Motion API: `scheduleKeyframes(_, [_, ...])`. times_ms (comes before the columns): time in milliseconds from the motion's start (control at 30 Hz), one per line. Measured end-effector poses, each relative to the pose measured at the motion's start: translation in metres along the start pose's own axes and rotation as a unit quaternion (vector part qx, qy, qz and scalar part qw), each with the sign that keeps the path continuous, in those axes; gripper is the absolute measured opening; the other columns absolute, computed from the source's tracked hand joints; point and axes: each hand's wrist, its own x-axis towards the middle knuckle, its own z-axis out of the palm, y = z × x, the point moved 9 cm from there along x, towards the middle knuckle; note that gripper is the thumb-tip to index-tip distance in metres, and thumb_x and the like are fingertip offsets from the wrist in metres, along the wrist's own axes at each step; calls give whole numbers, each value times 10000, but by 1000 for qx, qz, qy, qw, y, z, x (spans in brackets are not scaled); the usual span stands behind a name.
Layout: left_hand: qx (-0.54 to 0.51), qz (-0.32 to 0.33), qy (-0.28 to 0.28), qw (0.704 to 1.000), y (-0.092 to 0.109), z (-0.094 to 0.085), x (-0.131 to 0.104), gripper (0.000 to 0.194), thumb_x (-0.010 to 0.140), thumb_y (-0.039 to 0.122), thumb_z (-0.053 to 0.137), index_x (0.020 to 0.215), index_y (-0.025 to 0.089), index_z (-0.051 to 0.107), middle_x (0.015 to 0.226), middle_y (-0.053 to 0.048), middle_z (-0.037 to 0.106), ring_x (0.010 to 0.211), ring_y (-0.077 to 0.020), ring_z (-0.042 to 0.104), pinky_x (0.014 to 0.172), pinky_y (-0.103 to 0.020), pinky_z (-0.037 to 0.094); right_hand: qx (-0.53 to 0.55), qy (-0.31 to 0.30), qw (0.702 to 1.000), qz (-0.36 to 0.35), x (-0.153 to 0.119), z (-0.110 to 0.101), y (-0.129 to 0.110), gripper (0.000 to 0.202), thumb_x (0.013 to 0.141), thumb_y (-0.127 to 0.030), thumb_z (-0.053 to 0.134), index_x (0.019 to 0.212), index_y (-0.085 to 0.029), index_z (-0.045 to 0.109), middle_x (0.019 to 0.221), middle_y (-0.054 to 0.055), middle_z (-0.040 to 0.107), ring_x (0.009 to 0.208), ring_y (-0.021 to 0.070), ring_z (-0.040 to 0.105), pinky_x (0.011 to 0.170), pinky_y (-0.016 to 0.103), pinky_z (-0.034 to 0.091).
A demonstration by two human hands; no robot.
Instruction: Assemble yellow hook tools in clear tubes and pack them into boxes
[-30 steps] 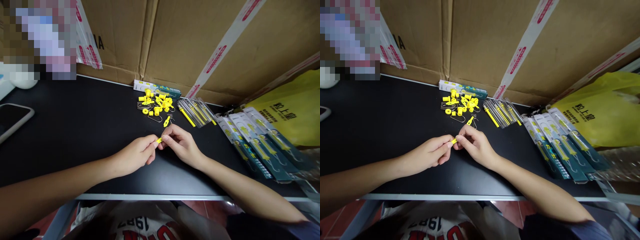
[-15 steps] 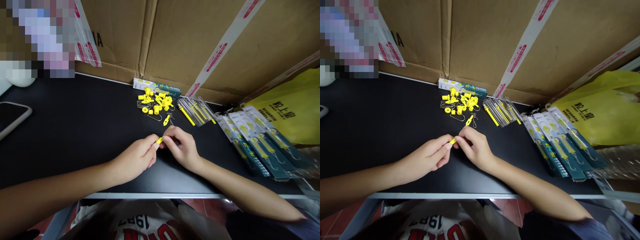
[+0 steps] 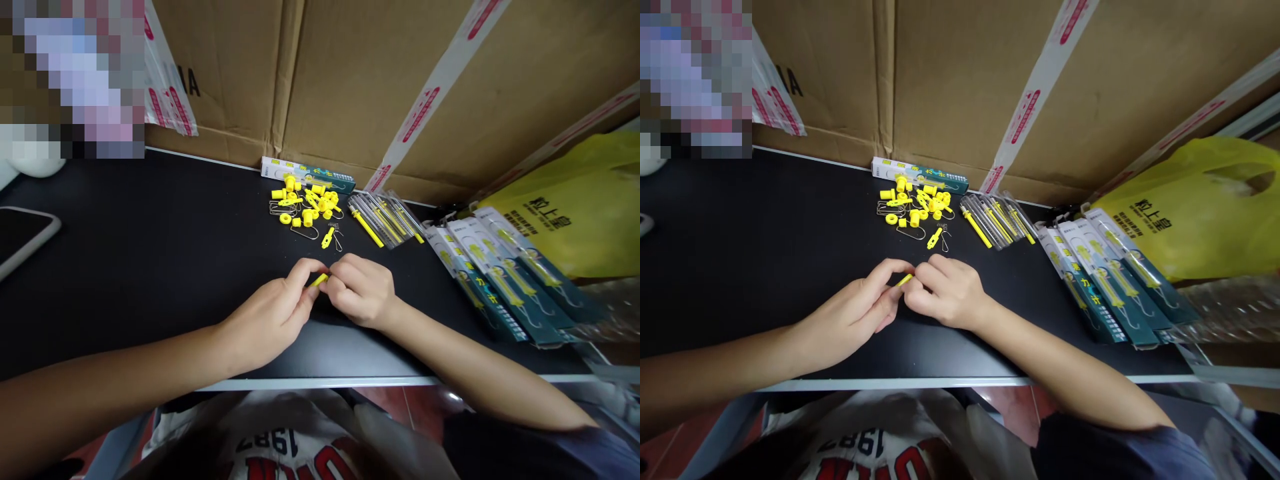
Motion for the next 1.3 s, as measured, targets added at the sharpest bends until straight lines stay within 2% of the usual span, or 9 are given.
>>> scheduleKeyframes(167, [-92,-3,-45,995,5,10,-2,318,975,287,285,1259,186,386,559,84,434,481,-83,400,506,-211,328,14,30,999,-33,-9,-3,2,256,820,-130,531,628,-220,387,539,-40,456,523,115,415,480,253,318])
scheduleKeyframes(333, [-154,-35,-57,986,3,12,0,344,963,295,317,1288,190,366,544,85,452,464,-79,392,479,-192,328,110,-49,991,59,-19,18,22,302,910,-393,462,650,-239,467,577,-4,466,548,147,423,524,295,366])
scheduleKeyframes(433, [-186,-39,-48,981,2,9,2,350,956,307,343,1289,199,358,529,86,464,448,-76,389,461,-180,324,196,-30,973,114,-20,18,29,299,920,-480,398,831,-233,542,727,46,532,644,183,489,579,331,413])
scheduleKeyframes(600, [-249,-54,-46,966,-5,8,4,333,952,338,373,1265,231,344,512,92,509,375,-51,331,399,-140,291,295,-16,938,181,-15,17,33,280,926,-409,416,1101,-207,500,883,73,543,780,202,523,675,358,461])
scheduleKeyframes(800, [-321,-85,-85,940,-16,14,11,390,948,377,374,1298,227,286,547,64,575,280,-37,290,278,-108,218,397,-51,890,220,-5,23,34,73,882,-250,535,898,-180,552,876,65,538,856,188,525,767,368,463])
scheduleKeyframes(900, [-334,-96,-93,933,-17,13,13,414,935,393,407,1299,228,297,563,55,585,257,-42,335,253,-105,235,454,-79,854,243,-5,28,37,81,899,-236,521,841,-179,522,835,50,559,821,166,535,777,354,464])
scheduleKeyframes(1000, [-365,-107,-77,921,-17,6,15,423,917,404,441,1289,227,345,587,34,605,302,-84,480,288,-135,349,488,-121,813,294,-12,36,45,162,916,-274,506,788,-176,506,766,24,559,733,133,527,723,302,461])
scheduleKeyframes(1200, [-465,-106,-69,876,-14,-9,18,511,907,549,321,1229,182,471,789,-77,685,551,-182,668,506,-269,524,594,-185,649,439,-41,62,60,284,939,-383,437,733,-188,421,603,-41,509,477,69,456,412,168,354])
scheduleKeyframes(1300, [-495,-83,-19,864,-15,-24,23,675,874,672,215,1152,149,539,785,-97,672,572,-204,661,518,-308,524,617,-216,604,456,-46,71,56,331,944,-431,400,723,-185,411,567,-49,506,402,52,414,342,150,279])
